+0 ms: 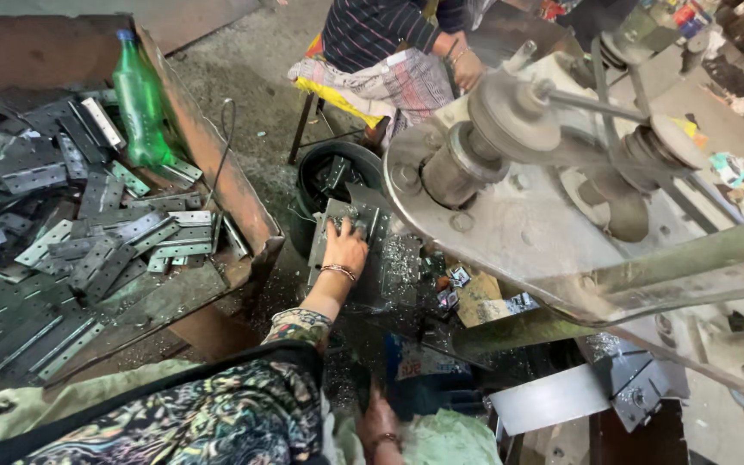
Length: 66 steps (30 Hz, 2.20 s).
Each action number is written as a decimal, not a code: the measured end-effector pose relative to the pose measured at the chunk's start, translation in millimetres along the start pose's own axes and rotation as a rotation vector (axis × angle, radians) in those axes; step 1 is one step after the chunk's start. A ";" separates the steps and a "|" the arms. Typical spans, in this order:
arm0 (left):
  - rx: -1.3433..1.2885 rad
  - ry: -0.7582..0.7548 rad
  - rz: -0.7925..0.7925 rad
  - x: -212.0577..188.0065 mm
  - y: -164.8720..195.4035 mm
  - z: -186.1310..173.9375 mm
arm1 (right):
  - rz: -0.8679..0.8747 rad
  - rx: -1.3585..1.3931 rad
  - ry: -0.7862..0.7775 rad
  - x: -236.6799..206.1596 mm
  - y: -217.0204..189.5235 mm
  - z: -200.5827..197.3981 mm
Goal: The person repeatedly places small metal brackets into a punch press die, activates the press with a foot pedal, and removes the processed parts. The person handles the brackets one at a time, feeding them into the machine and collecting the finished pieces in a nearby bin.
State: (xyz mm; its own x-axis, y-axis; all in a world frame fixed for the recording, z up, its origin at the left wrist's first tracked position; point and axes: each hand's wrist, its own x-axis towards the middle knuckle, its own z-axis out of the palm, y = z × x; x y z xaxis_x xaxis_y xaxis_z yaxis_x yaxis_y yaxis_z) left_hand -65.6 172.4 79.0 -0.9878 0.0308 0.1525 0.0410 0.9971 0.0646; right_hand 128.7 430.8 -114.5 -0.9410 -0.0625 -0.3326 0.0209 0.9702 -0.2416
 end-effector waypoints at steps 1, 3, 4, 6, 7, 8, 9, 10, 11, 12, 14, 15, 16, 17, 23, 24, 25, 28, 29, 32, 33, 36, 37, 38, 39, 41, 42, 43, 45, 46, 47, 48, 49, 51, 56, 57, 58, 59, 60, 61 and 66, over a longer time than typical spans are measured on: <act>0.003 0.002 0.008 1.3 1.3 0.7 | 0.067 -0.043 -0.062 4.8 0.2 8.1; 0.018 -0.046 0.006 -0.7 1.2 -0.7 | 0.132 -0.048 -0.151 4.5 -3.8 23.5; 0.008 -0.066 0.002 0.4 1.0 2.1 | 0.138 -0.036 -0.148 5.5 -8.0 21.7; -0.006 -0.072 -0.031 1.0 -0.2 0.5 | 0.128 -0.033 -0.146 8.2 -6.8 17.8; -0.007 -0.065 -0.025 1.2 -1.4 -0.9 | 0.124 -0.034 -0.145 7.0 -8.0 9.5; -0.003 -0.051 -0.015 2.1 -2.0 -2.9 | 0.117 -0.035 -0.145 7.0 -9.8 -1.9; -0.004 -0.067 0.001 2.3 -3.6 -4.7 | 0.106 -0.051 -0.147 7.0 -11.6 -16.0; -0.004 -0.085 0.007 0.8 -4.6 -6.0 | 0.092 -0.065 -0.152 7.2 -14.4 -30.9; -0.007 -0.114 0.018 -2.3 -5.0 -7.0 | 0.076 -0.098 -0.163 6.9 -16.7 -46.6; -0.009 -0.100 0.022 -6.7 -4.8 -6.9 | 0.061 -0.125 -0.170 7.2 -20.3 -61.2; -0.008 -0.096 0.049 -22.5 -1.9 -2.0 | 0.064 -0.149 -0.195 4.3 -28.3 -85.0; -0.012 -0.135 0.084 -32.9 0.8 2.8 | 0.064 -0.153 -0.219 0.4 -32.5 -93.1; -0.010 -0.167 0.112 -44.9 2.5 6.9 | 0.055 -0.158 -0.236 -0.2 -37.7 -100.5; -0.006 -0.196 0.133 -57.0 2.9 11.1 | 0.039 -0.165 -0.251 -1.6 -43.0 -105.5; 0.041 -0.043 0.304 -127.4 4.8 43.6 | 0.040 -0.143 -0.205 -10.2 -56.1 -111.4; 0.025 0.040 0.327 -131.6 4.2 47.1 | 0.037 -0.138 -0.208 -10.5 -54.8 -110.8; 0.010 0.125 0.348 -133.8 3.3 49.0 | 0.031 -0.135 -0.208 -10.5 -52.5 -110.2; -0.012 0.294 0.353 -130.3 0.6 44.9 | -0.019 -0.136 -0.159 -6.2 -43.2 -109.1; -0.070 0.354 0.343 -127.5 -0.2 42.2 | -0.043 -0.138 -0.134 -2.6 -40.6 -109.1; -0.289 0.494 0.276 -122.6 -0.4 28.2 | -0.166 -0.049 0.190 17.1 -36.3 -112.2; -0.394 0.517 0.230 -122.0 0.9 24.3 | -0.224 0.064 0.271 26.2 -36.7 -114.0; -0.676 0.530 0.078 -117.2 7.7 18.2 | -0.370 0.418 0.453 60.0 -43.0 -123.1; -0.767 0.523 0.026 -114.1 9.7 18.0 | -0.396 0.543 0.469 71.0 -45.7 -127.3; -0.872 0.510 0.042 -108.8 10.5 18.2 | -0.422 0.667 0.481 79.5 -47.7 -131.3; -0.979 0.491 0.057 -101.7 10.5 18.4 | -0.422 0.796 0.470 86.4 -49.1 -136.0; -1.127 0.402 0.046 -87.5 6.7 17.8 | -0.416 1.053 0.443 96.2 -53.2 -147.9; -1.167 0.332 0.019 -78.4 2.1 14.7 | -0.385 0.965 0.506 99.1 -55.1 -151.8; -1.205 0.260 -0.008 -71.3 -3.0 10.3 | -0.352 0.876 0.568 100.9 -58.6 -155.3; -0.676 0.342 -0.052 -63.1 -14.0 5.7 | -0.353 0.608 0.642 100.9 -70.8 -158.4; -0.408 0.375 -0.071 -61.7 -18.2 3.9 | -0.385 0.430 0.654 100.1 -79.5 -157.2; -0.362 0.305 -0.095 -62.8 -21.0 1.3 | -0.415 0.254 0.662 99.1 -89.3 -154.9; -0.314 0.235 -0.117 -65.8 -22.3 -0.5 | -0.454 0.149 0.598 97.3 -99.3 -151.1; -0.265 0.165 -0.139 -70.0 -22.0 -1.2 | -0.491 0.046 0.534 94.8 -109.1 -146.2; -0.345 0.105 -0.095 -81.9 -15.8 1.8 | -0.530 -0.060 0.469 88.7 -122.1 -139.2; -0.271 -0.026 0.077 -104.9 8.8 24.1 | -0.504 -0.048 0.448 54.9 -113.2 -130.4; -0.201 0.003 0.093 -105.1 12.9 28.0 | -0.443 -0.045 0.394 44.9 -104.6 -129.3; -0.130 0.035 0.107 -103.9 16.0 30.6 | -0.382 -0.043 0.342 34.4 -94.4 -128.4; -0.099 0.016 0.105 -101.3 18.4 32.3 | -0.324 -0.041 0.291 26.0 -84.7 -127.0; -0.067 -0.006 0.103 -97.7 20.1 33.1 | -0.302 -0.068 0.275 18.5 -74.2 -124.6; -0.036 -0.033 0.104 -94.4 21.3 33.5 | -0.276 -0.094 0.256 9.4 -61.9 -120.0; -0.066 -0.057 0.061 -78.5 22.3 30.9 | -0.023 -0.141 -0.025 -7.0 -21.2 -66.1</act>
State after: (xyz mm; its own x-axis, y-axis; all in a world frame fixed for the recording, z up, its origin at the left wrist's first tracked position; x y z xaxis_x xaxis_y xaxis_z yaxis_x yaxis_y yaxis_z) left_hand 8.2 194.4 38.0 -0.9900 0.0971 0.1018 0.1093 0.9865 0.1216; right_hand 112.5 426.2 -46.8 -0.9318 -0.0898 -0.3516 -0.0502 0.9915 -0.1201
